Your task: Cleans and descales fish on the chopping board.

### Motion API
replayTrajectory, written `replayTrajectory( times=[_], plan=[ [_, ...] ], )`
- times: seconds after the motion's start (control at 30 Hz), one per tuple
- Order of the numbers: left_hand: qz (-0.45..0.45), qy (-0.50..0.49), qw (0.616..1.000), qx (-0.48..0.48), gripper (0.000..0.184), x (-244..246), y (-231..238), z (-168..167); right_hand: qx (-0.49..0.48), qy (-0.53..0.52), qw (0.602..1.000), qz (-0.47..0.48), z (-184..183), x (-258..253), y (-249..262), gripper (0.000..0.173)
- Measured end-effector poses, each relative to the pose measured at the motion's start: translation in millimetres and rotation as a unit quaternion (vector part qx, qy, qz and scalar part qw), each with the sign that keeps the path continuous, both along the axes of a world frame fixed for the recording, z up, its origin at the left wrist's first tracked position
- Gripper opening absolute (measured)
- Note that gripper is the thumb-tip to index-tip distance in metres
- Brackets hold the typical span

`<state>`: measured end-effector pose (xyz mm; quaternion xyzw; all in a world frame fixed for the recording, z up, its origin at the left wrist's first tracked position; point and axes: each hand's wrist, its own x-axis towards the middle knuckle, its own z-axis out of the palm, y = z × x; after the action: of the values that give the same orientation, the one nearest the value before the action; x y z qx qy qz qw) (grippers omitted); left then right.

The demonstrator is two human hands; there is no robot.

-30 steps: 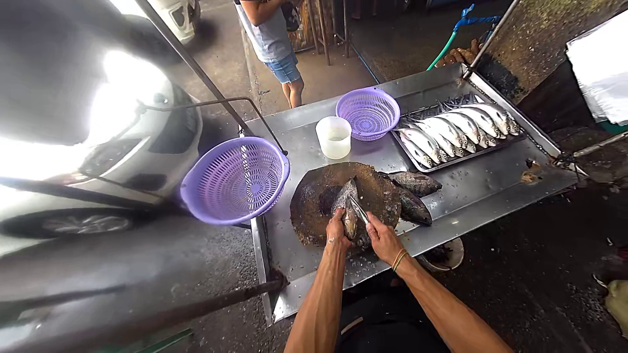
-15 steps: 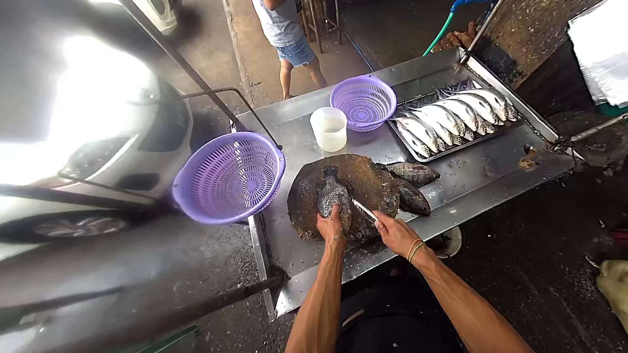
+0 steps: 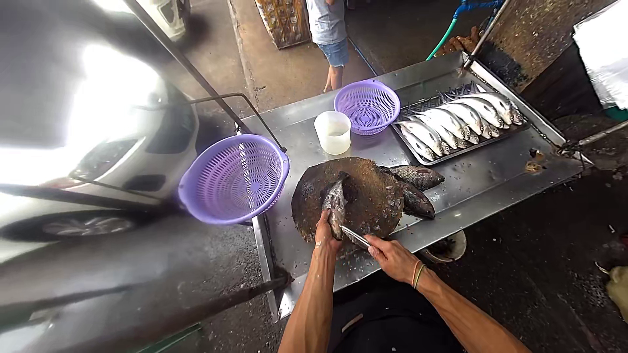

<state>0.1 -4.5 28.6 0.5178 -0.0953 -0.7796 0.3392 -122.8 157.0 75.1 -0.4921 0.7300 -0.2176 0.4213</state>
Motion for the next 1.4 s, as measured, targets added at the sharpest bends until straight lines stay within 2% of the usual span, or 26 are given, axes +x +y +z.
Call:
replayTrajectory(
  times=[0.07, 0.13, 0.2, 0.27, 0.33, 0.43, 0.53, 0.6, 0.63, 0.73, 0.8, 0.9, 0.93, 1.0, 1.13, 1.23, 1.4],
  plan=[
    [-0.007, -0.009, 1.0, 0.001, 0.031, -1, -1, 1, -0.031, -0.012, 0.997, -0.067, 1, -12, -18, 0.049],
    [-0.012, 0.0, 1.0, -0.001, 0.031, -9, 4, 3, -0.058, -0.02, 0.992, -0.109, -9, 1, -32, 0.049],
    [-0.022, 0.011, 1.0, 0.006, 0.033, -5, 5, -1, -0.048, -0.008, 0.997, -0.059, -9, 22, -17, 0.05],
    [-0.048, -0.001, 0.999, 0.01, 0.034, 2, 2, -6, 0.015, 0.005, 1.0, 0.022, 7, 6, -8, 0.05],
    [-0.085, -0.013, 0.996, 0.023, 0.036, 11, 9, -11, 0.015, -0.003, 1.0, -0.012, 10, -17, -20, 0.049],
    [-0.118, -0.006, 0.992, 0.037, 0.04, 6, 13, -11, -0.015, -0.007, 0.996, -0.093, -9, -43, -60, 0.049],
    [-0.125, -0.007, 0.99, 0.061, 0.042, 14, 13, -14, -0.01, -0.017, 0.999, -0.032, -21, -30, -43, 0.049],
    [-0.141, -0.013, 0.988, 0.057, 0.039, 21, 15, -16, 0.008, -0.015, 0.999, 0.029, -14, -43, -33, 0.047],
    [-0.15, -0.015, 0.987, 0.059, 0.04, 22, 19, -16, 0.009, -0.02, 0.999, 0.03, -15, -51, -34, 0.046],
    [-0.135, -0.01, 0.989, 0.06, 0.042, 8, 25, -15, -0.021, -0.045, 0.996, -0.078, -34, -42, -45, 0.047],
    [-0.103, -0.02, 0.994, 0.036, 0.039, 4, 18, -13, -0.031, -0.067, 0.994, -0.086, -36, -25, -28, 0.048],
    [-0.091, -0.063, 0.991, -0.072, 0.026, 6, 4, -2, 0.001, -0.051, 0.999, -0.017, -26, -53, -1, 0.047],
    [-0.095, -0.085, 0.985, -0.116, 0.027, 7, -1, 5, 0.001, -0.048, 0.998, -0.037, -25, -64, 6, 0.048],
    [-0.103, -0.126, 0.967, -0.197, 0.035, 4, -12, 24, -0.037, -0.065, 0.986, -0.146, -24, -81, 15, 0.049],
    [-0.112, -0.142, 0.942, -0.281, 0.047, 11, -31, 46, -0.093, -0.169, 0.928, -0.319, -25, -85, 43, 0.05],
    [-0.16, -0.141, 0.933, -0.291, 0.045, 4, -28, 48, -0.074, -0.181, 0.906, -0.376, -37, -78, 84, 0.049],
    [-0.222, -0.113, 0.945, -0.212, 0.031, -44, 7, 21, -0.01, -0.2, 0.874, -0.443, -62, -72, 150, 0.049]
  ],
)
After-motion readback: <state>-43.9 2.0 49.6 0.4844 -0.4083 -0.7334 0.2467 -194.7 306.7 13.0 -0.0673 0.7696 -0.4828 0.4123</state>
